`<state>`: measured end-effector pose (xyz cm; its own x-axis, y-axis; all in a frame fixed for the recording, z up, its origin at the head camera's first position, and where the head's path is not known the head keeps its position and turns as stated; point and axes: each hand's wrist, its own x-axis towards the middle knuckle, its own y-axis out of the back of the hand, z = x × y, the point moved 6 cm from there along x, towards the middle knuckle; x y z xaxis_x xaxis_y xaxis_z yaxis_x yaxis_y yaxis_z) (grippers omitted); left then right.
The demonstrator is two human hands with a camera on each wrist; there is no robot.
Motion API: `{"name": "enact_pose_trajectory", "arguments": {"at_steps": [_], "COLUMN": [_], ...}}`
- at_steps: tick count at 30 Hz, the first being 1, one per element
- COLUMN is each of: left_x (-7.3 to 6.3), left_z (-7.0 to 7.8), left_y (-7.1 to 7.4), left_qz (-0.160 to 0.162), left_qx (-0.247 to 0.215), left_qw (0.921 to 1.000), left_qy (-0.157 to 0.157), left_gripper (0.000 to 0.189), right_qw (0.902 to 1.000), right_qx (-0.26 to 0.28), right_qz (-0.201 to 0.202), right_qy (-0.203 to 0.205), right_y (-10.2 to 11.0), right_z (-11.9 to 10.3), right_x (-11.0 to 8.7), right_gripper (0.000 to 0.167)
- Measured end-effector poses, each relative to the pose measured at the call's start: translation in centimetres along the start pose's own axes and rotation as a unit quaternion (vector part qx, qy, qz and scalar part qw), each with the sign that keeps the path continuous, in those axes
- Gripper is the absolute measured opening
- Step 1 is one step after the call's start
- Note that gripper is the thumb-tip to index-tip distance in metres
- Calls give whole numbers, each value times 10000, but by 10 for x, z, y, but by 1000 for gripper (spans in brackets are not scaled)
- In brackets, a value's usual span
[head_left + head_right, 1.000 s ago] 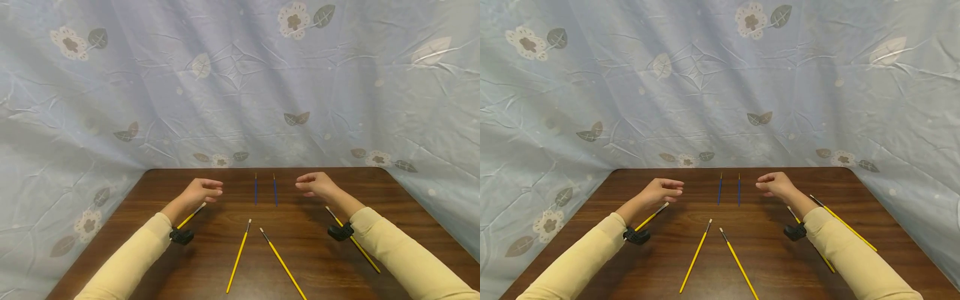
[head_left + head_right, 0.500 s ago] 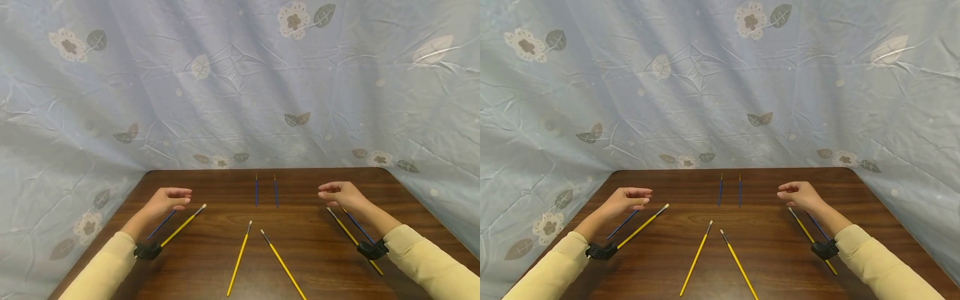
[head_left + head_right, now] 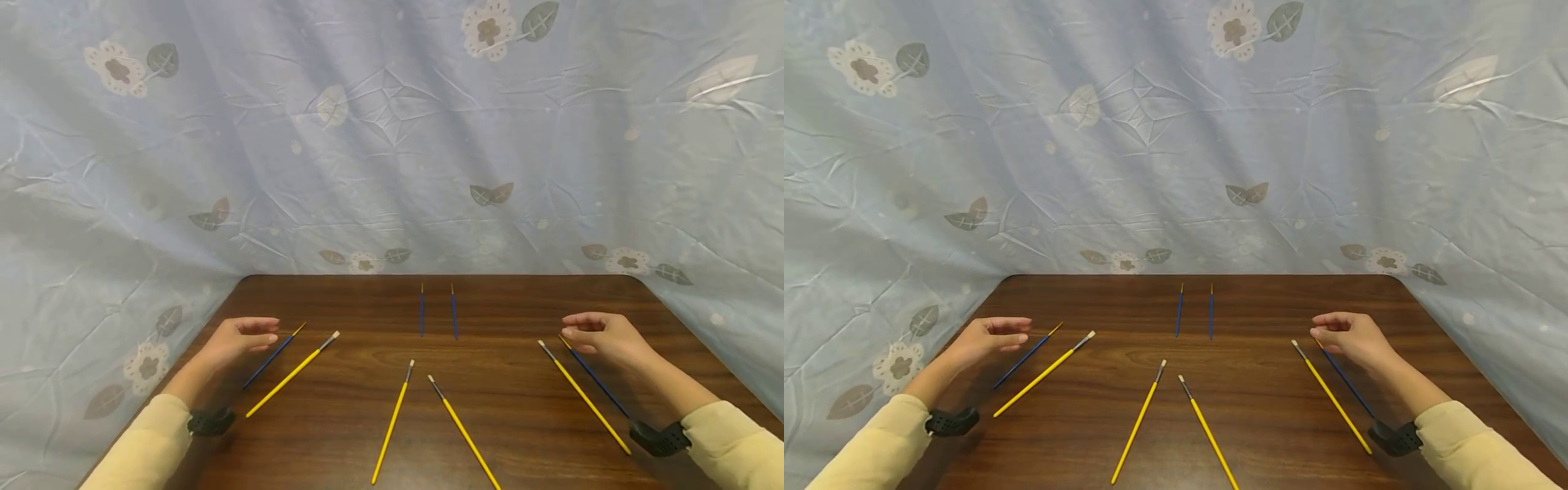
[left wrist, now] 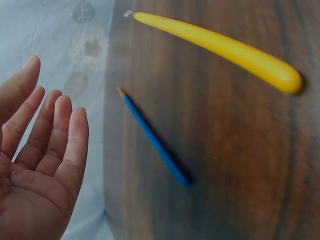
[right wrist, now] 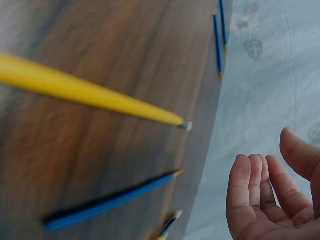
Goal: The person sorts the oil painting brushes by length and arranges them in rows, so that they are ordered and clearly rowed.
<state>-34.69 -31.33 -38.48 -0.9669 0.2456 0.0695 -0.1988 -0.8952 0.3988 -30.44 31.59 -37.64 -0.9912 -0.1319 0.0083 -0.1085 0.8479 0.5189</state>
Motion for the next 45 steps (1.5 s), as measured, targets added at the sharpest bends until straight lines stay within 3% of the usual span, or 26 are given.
{"name": "enact_pose_trajectory", "arguments": {"at_steps": [6, 13, 24, 34, 45], "left_x": [-3, -4, -3, -3, -1], "left_z": [-14, -27, -36, -41, -45], "left_y": [3, 1, -3, -5, -8], "left_qz": [78, 219, 275, 218, 224], "left_qx": [489, 602, 534, 920, 775], "left_qw": [9987, 9973, 9969, 9931, 9930], "left_qy": [156, 361, 512, 697, 863], "left_gripper": [55, 52, 50, 49, 47], "right_qw": [9999, 9995, 9980, 9978, 9967], "right_qx": [23, -105, -405, -403, -483], "right_qz": [38, 81, 47, -57, -246], "right_qy": [-108, -284, -475, -529, -600], "right_y": [2, 1, 1, 2, -1], "right_z": [15, 26, 35, 44, 51], "right_x": [-10, -14, -17, -14, -15], "right_gripper": [59, 58, 56, 58, 64]}}
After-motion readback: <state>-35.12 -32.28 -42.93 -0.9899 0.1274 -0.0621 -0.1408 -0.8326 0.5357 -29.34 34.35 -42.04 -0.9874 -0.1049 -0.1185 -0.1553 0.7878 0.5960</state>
